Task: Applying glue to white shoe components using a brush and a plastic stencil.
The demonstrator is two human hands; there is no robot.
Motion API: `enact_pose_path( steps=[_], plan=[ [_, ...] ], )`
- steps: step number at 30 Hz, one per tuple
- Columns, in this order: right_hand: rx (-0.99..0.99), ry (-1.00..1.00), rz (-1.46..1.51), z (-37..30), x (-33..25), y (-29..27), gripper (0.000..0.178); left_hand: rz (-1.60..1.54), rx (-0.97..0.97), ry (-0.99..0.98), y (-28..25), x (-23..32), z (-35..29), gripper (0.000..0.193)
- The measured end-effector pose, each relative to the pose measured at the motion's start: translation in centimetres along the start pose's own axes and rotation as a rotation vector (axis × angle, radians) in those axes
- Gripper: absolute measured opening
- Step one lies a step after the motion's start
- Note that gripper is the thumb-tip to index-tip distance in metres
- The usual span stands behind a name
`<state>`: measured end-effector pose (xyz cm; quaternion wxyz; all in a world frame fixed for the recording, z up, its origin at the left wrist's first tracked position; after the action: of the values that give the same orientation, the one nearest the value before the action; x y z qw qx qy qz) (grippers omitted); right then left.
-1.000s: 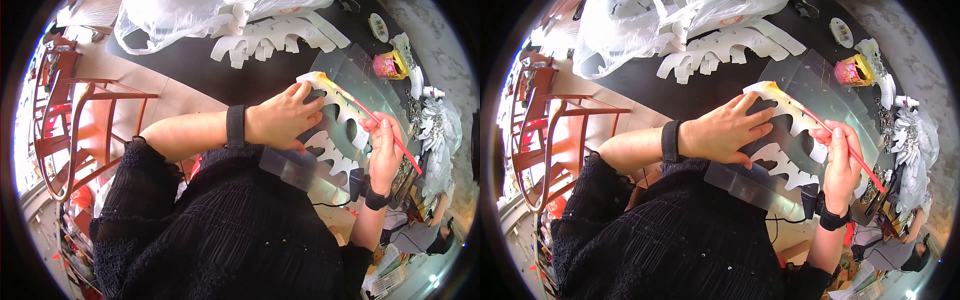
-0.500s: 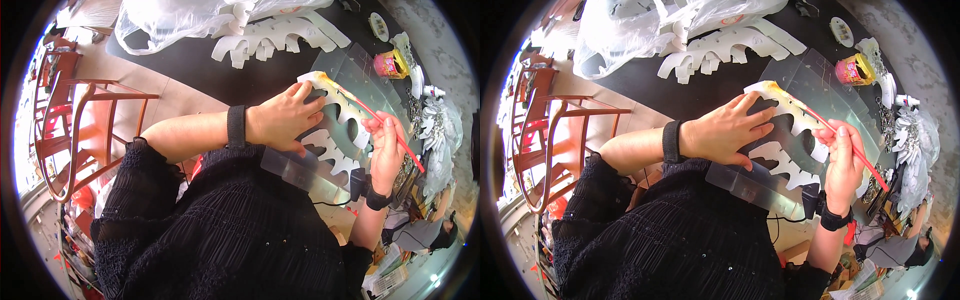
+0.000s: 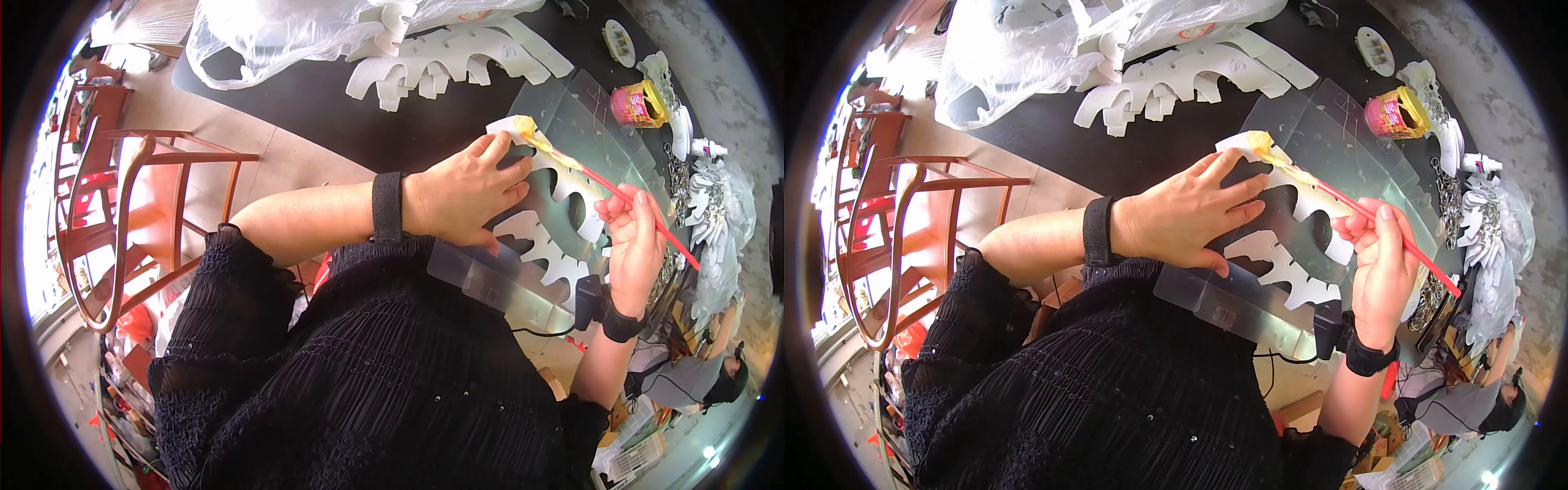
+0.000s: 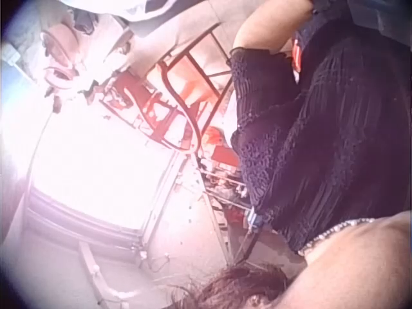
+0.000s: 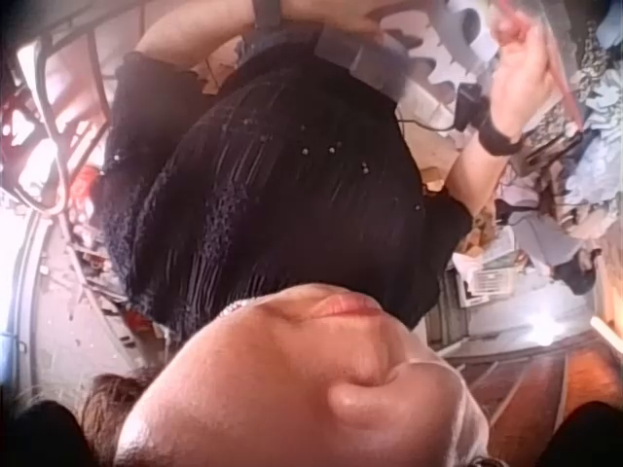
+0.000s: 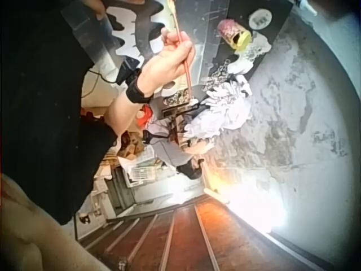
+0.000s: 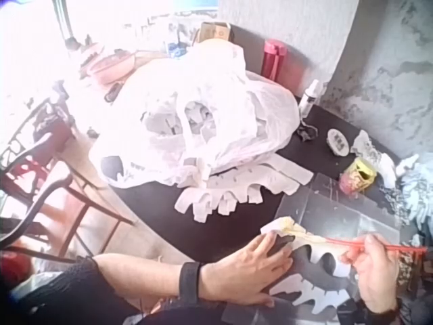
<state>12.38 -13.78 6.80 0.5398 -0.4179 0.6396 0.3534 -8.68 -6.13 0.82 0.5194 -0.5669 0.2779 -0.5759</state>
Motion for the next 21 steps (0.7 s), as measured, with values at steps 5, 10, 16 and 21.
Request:
enact_pose_path(
  steps=[5,10,16,21],
  plan=[
    [-0.001,0.027,0.052,-0.7,-1.0,-0.7,0.026,-0.001,-0.005,0.0,0.0,0.1,0.1,0.075],
    [0.068,0.054,0.028,-0.4,-0.3,-0.3,0.028,0.0,0.007,-0.008,0.0,0.0,-0.2,0.074],
    [0.148,0.091,0.005,-0.6,-0.2,-2.0,0.029,-0.001,0.018,-0.008,0.1,0.2,0.0,0.073],
    [0.155,0.043,0.053,-0.6,0.1,-1.4,0.028,-0.009,0.008,-0.017,0.0,0.2,0.1,0.074]
  ],
)
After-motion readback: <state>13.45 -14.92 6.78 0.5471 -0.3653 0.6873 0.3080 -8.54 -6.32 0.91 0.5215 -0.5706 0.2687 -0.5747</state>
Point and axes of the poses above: each hand's wrist, its own z-axis towards the middle knuckle, its own y-axis out of the palm, x = y × z, the point moved 2 cm from there along z, towards the middle knuckle
